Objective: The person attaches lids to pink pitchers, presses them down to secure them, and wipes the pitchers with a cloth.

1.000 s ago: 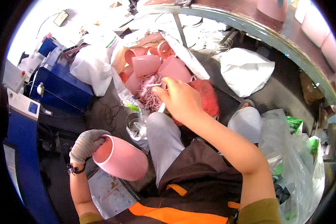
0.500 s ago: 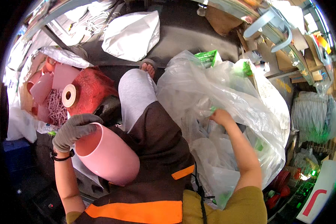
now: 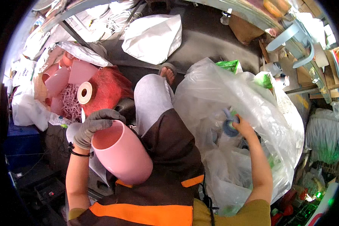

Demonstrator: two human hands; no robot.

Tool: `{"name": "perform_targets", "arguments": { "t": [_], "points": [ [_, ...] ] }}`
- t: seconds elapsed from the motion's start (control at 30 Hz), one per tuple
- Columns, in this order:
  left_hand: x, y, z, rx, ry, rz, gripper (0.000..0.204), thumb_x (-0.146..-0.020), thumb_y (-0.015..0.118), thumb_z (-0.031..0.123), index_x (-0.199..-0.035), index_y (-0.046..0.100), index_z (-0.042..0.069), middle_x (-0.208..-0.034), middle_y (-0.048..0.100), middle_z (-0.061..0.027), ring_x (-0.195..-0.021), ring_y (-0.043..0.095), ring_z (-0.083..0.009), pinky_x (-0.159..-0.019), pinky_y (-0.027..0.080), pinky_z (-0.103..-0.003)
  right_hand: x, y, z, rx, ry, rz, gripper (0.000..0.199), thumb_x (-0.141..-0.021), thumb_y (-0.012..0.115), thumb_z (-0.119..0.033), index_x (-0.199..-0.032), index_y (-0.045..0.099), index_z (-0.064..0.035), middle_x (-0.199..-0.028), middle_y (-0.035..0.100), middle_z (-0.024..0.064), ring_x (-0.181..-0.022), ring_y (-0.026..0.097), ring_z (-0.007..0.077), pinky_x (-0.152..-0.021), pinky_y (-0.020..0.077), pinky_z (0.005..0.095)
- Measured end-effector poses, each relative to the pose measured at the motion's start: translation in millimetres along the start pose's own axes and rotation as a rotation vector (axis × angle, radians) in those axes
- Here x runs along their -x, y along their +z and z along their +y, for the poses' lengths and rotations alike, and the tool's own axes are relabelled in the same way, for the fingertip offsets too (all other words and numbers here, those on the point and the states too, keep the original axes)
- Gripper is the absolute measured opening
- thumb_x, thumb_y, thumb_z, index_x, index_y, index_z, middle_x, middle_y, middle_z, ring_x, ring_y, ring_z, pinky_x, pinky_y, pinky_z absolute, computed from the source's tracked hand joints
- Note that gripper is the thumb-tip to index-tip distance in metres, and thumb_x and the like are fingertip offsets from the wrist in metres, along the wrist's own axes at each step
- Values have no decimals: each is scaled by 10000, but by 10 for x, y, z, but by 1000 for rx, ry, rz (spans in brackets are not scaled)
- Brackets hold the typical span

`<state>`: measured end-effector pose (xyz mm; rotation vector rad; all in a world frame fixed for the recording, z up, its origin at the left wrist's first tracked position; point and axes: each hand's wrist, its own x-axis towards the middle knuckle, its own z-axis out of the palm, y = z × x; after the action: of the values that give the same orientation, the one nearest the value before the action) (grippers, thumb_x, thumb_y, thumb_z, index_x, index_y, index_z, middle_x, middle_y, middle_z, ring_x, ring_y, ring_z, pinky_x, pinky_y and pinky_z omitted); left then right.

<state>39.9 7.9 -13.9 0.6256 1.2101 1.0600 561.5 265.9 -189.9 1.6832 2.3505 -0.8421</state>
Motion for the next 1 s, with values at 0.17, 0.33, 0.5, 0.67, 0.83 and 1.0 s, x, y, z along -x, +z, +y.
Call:
{"name": "perform_targets", "arguments": {
  "t": [0.17, 0.33, 0.5, 0.67, 0.83, 1.0],
  "points": [
    [-33, -17, -61, 81, 64, -94, 502, -847, 656, 136, -1293, 509, -39, -1191, 580, -122, -1122, 540, -193, -1004, 397, -304, 182, -626, -1815, -978, -233, -139, 596, -854, 647, -209, -1378, 439, -15, -1074, 627, 101, -1054, 572, 198, -924, 431, 342],
    [77, 36, 39, 78, 150, -160, 844, -770, 755, 164, -1466, 299, 25, -1318, 518, -116, -1236, 488, -242, -1053, 383, -374, 328, -285, -3554, -522, -959, 253, 742, -759, 766, -229, -1384, 407, -51, -1326, 473, 144, -1194, 495, 290, -976, 420, 407],
    [425, -259, -197, 7, 294, 178, 611, -871, 661, 290, -1387, 445, 42, -1329, 540, -55, -1202, 508, -142, -1037, 401, -317, 559, -350, -4282, -385, -1176, -364, 622, -822, 686, -219, -1380, 457, -69, -1467, 362, 183, -1343, 381, 353, -1070, 351, 427],
    [413, -459, -543, -429, 449, 189, 440, -921, 571, 200, -1330, 516, 47, -1263, 583, -73, -1176, 535, -152, -997, 429, -286, 791, -501, -4752, -71, -767, -524, 561, -934, 566, -426, -1324, 505, -28, -1209, 589, 203, -1104, 587, 320, -892, 464, 396],
    [416, -309, -417, -80, 379, 114, 431, -964, 461, 53, -1391, 405, 42, -1359, 494, -101, -1218, 512, -172, -1046, 410, -305, 689, -571, -5083, 149, -608, -605, 667, -915, 528, -562, -1263, 535, 7, -884, 675, 169, -802, 674, 298, -700, 502, 392],
    [318, -356, -478, -987, 321, 268, 450, -979, 427, 59, -1420, 341, 35, -1402, 442, -115, -1272, 473, -193, -1067, 388, -324, 686, -546, -5117, -74, -654, -514, 791, -850, 584, -627, -1308, 476, 8, -882, 655, 168, -741, 651, 247, -644, 500, 341]
  ]
}}
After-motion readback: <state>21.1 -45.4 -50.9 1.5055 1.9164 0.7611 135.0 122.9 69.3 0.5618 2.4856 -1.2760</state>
